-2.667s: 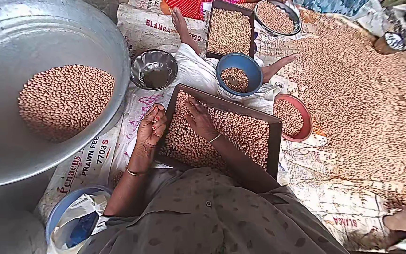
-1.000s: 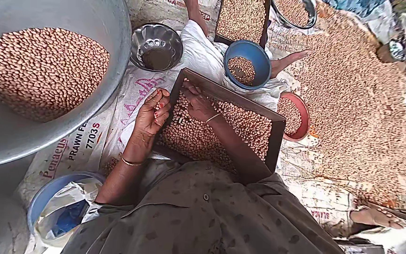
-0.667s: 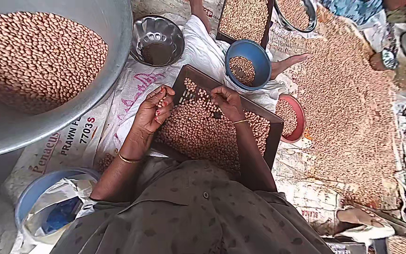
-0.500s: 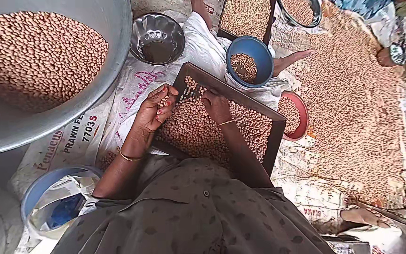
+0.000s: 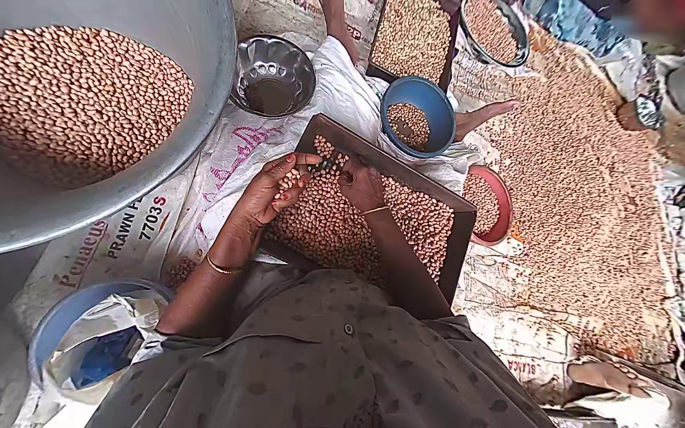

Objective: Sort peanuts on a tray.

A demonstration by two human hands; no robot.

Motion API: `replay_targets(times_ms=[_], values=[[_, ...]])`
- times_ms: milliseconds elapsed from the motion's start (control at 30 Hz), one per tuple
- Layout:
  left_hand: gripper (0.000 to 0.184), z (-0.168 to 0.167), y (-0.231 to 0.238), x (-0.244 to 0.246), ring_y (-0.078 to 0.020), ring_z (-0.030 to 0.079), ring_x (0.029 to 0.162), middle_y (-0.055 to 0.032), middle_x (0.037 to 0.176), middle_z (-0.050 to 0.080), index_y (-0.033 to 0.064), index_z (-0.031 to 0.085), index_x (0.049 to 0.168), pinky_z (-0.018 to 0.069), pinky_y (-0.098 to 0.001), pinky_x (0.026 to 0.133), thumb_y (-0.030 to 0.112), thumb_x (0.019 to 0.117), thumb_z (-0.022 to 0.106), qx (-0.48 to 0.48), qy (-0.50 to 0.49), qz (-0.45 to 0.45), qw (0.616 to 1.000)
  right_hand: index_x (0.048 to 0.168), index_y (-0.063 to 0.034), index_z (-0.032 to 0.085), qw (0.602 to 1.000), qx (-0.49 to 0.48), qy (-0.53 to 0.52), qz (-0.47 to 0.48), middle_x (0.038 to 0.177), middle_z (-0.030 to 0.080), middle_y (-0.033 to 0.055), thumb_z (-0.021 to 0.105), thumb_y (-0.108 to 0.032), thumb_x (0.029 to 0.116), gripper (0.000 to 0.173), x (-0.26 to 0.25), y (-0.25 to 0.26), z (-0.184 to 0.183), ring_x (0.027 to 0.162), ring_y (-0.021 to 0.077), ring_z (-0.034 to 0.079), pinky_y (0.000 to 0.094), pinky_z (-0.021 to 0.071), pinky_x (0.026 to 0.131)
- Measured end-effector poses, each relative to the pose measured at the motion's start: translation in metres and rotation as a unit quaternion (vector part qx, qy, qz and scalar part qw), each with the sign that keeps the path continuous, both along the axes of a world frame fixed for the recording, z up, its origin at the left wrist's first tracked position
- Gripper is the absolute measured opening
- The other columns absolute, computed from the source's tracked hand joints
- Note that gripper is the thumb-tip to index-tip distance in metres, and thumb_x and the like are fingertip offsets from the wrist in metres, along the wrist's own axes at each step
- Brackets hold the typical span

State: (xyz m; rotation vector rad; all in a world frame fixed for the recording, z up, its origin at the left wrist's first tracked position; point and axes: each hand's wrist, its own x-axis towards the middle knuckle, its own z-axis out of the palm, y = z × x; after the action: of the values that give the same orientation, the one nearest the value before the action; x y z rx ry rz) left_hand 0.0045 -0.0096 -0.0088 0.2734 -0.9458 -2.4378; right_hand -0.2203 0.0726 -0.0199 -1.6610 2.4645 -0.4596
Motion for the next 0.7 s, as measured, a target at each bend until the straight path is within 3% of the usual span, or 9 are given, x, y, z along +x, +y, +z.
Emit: replay_targets(times_ms=[67, 100, 200, 233, 333, 400, 467, 567, 700], values=[[0.046, 0.016, 0.015, 0.003, -0.0004, 0.031, 0.039, 0.0029, 0.070, 0.049, 0.0080, 0.063, 0.125, 0.0257, -0.0120, 0.034, 0.036, 0.1124, 0.029, -0.006, -0.068, 0.029, 0.997, 0.099, 0.0010, 0.069, 0.983, -0.138, -0.118, 0.038, 0.082, 0.068, 0.0120, 0.063, -0.007, 0.0897, 0.014, 0.003, 0.003, 0.011, 0.069, 0.0198, 0.063, 0.0367, 0.0530, 0.065], [0.048, 0.013, 0.013, 0.000, -0.0005, 0.032, 0.040, 0.0028, 0.071, 0.051, 0.0094, 0.061, 0.129, 0.0268, -0.0122, 0.035, 0.038, 0.1125, 0.027, -0.019, -0.084, 0.019, 0.996, 0.103, 0.0012, 0.068, 0.962, -0.177, -0.197, 0.069, 0.084, 0.066, 0.0076, 0.059, -0.004, 0.0917, 0.015, 0.009, 0.004, 0.023, 0.068, 0.0104, 0.060, 0.0268, 0.0513, 0.063], [0.052, -0.007, -0.005, -0.009, 0.0000, 0.042, 0.045, 0.0026, 0.078, 0.059, 0.0098, 0.057, 0.133, 0.0346, -0.0120, 0.038, 0.036, 0.1122, 0.018, -0.042, -0.071, -0.036, 0.996, 0.124, 0.0056, 0.061, 0.905, -0.167, -0.363, 0.147, 0.107, 0.068, 0.0109, 0.056, -0.004, 0.0985, 0.028, 0.025, 0.010, 0.053, 0.087, 0.0114, 0.069, 0.0281, 0.0605, 0.078], [0.052, -0.008, -0.007, -0.009, 0.0000, 0.042, 0.045, 0.0027, 0.077, 0.059, 0.0095, 0.059, 0.129, 0.0350, -0.0121, 0.038, 0.035, 0.1122, 0.017, -0.035, -0.061, -0.040, 0.997, 0.123, 0.0054, 0.061, 0.904, -0.159, -0.368, 0.147, 0.104, 0.069, 0.0109, 0.056, -0.005, 0.1000, 0.026, 0.026, 0.010, 0.052, 0.084, 0.0127, 0.069, 0.0293, 0.0614, 0.077], [0.045, -0.009, -0.010, -0.005, 0.0015, 0.044, 0.045, 0.0041, 0.076, 0.060, 0.0105, 0.065, 0.104, 0.0376, -0.0111, 0.039, 0.028, 0.1116, 0.024, 0.010, -0.011, -0.015, 1.000, 0.105, -0.0004, 0.067, 0.961, -0.072, -0.237, 0.123, 0.088, 0.068, 0.0104, 0.057, -0.010, 0.0992, 0.015, 0.021, 0.012, 0.028, 0.074, 0.0171, 0.066, 0.0352, 0.0554, 0.069], [0.037, -0.012, -0.012, -0.003, 0.0018, 0.044, 0.048, 0.0054, 0.077, 0.058, 0.0146, 0.061, 0.092, 0.0372, -0.0108, 0.042, 0.023, 0.1106, 0.030, 0.046, 0.048, 0.002, 0.998, 0.102, -0.0003, 0.071, 0.982, 0.035, -0.114, 0.146, 0.096, 0.072, 0.0174, 0.059, -0.010, 0.0985, 0.016, 0.025, 0.014, 0.017, 0.088, 0.0325, 0.071, 0.0520, 0.0556, 0.079], [0.034, -0.012, -0.010, -0.002, 0.0009, 0.044, 0.049, 0.0052, 0.076, 0.056, 0.0168, 0.057, 0.085, 0.0346, -0.0112, 0.041, 0.022, 0.1091, 0.033, 0.091, 0.092, 0.011, 0.991, 0.098, 0.0007, 0.071, 0.981, 0.081, -0.035, 0.174, 0.099, 0.071, 0.0204, 0.058, -0.009, 0.0993, 0.016, 0.034, 0.014, 0.009, 0.092, 0.0383, 0.071, 0.0557, 0.0559, 0.078], [0.035, -0.003, 0.001, 0.004, 0.0001, 0.038, 0.046, 0.0049, 0.072, 0.049, 0.0170, 0.051, 0.082, 0.0284, -0.0110, 0.039, 0.025, 0.1097, 0.032, 0.134, 0.095, 0.032, 0.986, 0.099, 0.0014, 0.072, 0.973, 0.138, 0.005, 0.187, 0.106, 0.070, 0.0213, 0.058, -0.008, 0.0999, 0.017, 0.043, 0.012, 0.017, 0.097, 0.0393, 0.070, 0.0559, 0.0561, 0.080], [0.037, -0.015, -0.015, -0.004, 0.0003, 0.046, 0.049, 0.0041, 0.078, 0.058, 0.0157, 0.056, 0.084, 0.0350, -0.0115, 0.041, 0.023, 0.1093, 0.031, 0.109, 0.100, 0.020, 0.989, 0.105, 0.0027, 0.071, 0.969, 0.193, 0.047, 0.145, 0.110, 0.070, 0.0231, 0.058, -0.007, 0.0993, 0.017, 0.057, 0.012, 0.026, 0.098, 0.0405, 0.070, 0.0549, 0.0557, 0.080]])
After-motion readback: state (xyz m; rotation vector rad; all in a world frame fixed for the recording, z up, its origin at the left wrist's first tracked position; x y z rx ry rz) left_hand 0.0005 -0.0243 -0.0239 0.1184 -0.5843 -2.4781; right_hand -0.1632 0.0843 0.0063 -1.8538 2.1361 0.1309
